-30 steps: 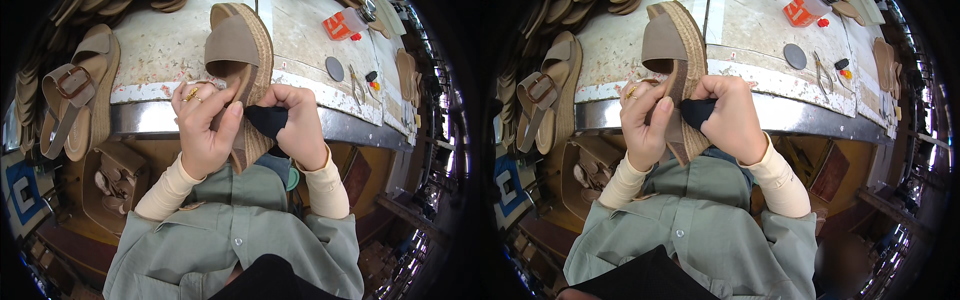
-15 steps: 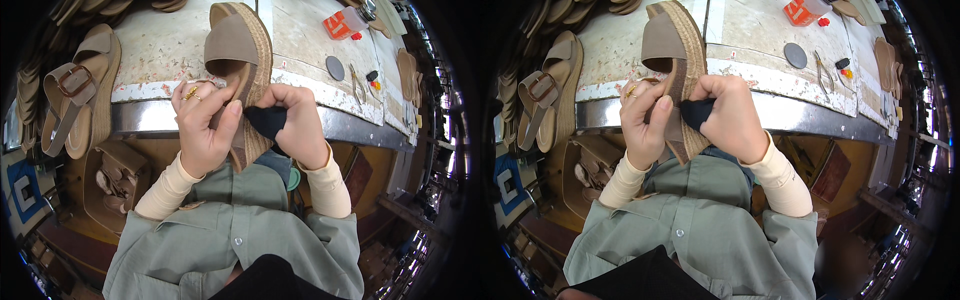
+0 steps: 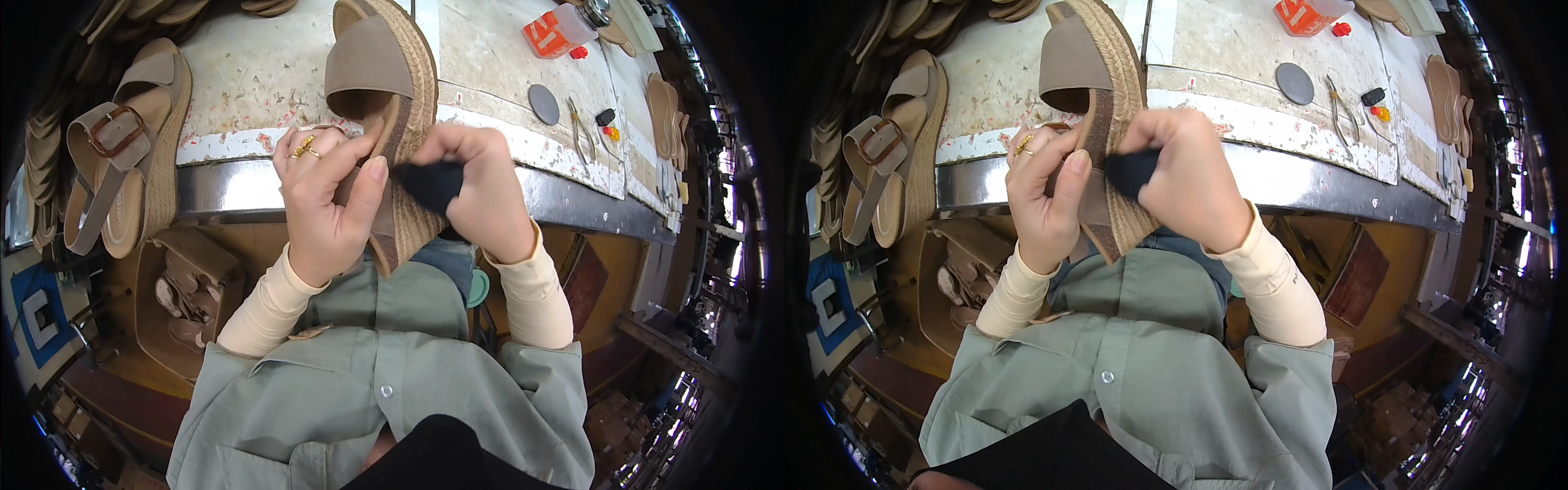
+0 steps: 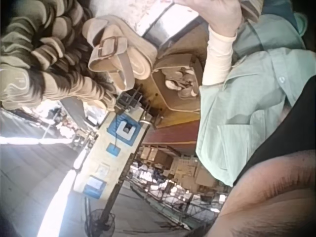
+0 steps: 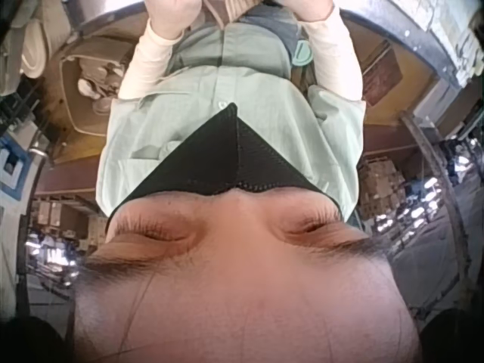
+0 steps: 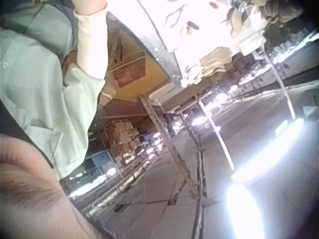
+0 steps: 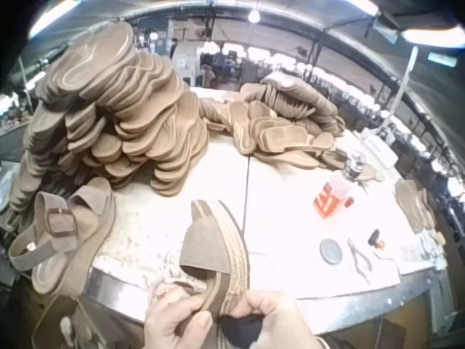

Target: The person holds a beige espadrille wedge sandal and repeatedly wipes the woven sole edge with a black cloth. They also use a small metal tool to scrape or adjust the sole edge. The actions are repeated on the same sandal throughout the clip.

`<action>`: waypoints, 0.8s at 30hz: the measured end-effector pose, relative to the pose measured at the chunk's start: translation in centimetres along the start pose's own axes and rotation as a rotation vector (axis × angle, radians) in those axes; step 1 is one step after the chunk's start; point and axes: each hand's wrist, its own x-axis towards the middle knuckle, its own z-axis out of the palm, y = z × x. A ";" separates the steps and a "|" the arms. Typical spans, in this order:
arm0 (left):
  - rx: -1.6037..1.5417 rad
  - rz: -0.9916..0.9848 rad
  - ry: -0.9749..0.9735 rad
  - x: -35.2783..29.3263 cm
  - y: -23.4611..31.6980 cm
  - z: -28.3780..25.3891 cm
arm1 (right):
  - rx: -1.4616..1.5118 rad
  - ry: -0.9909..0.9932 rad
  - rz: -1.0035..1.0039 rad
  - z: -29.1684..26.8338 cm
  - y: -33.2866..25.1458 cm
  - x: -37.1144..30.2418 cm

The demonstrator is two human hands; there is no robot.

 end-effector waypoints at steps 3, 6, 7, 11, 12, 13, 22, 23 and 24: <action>-0.008 -0.017 0.001 0.1 0.2 0.0 | 0.020 0.041 0.039 0.1 -0.3 0.1; -0.004 -0.014 0.000 0.1 0.1 0.1 | 0.003 0.061 0.060 -0.2 -0.2 0.5; 0.001 -0.004 0.001 0.1 0.0 0.0 | 0.002 0.042 0.048 -0.1 -0.4 0.3; -0.013 -0.013 0.001 0.1 0.1 0.0 | 0.073 0.067 0.064 0.1 -0.4 0.3; -0.018 -0.012 0.007 0.1 0.1 0.1 | 0.097 0.082 0.074 0.1 -0.3 0.5; -0.022 -0.014 0.013 0.1 0.1 0.1 | 0.064 0.132 0.109 -0.1 -0.5 0.9; -0.053 -0.031 0.018 0.1 0.1 0.2 | 0.062 0.070 0.110 -0.1 -0.3 0.8; -0.047 -0.029 0.014 0.0 0.0 0.2 | 0.033 0.064 0.069 -0.1 -0.1 0.8; -0.041 -0.028 0.010 -0.1 -0.1 0.2 | 0.019 0.011 0.075 -0.2 -0.1 0.7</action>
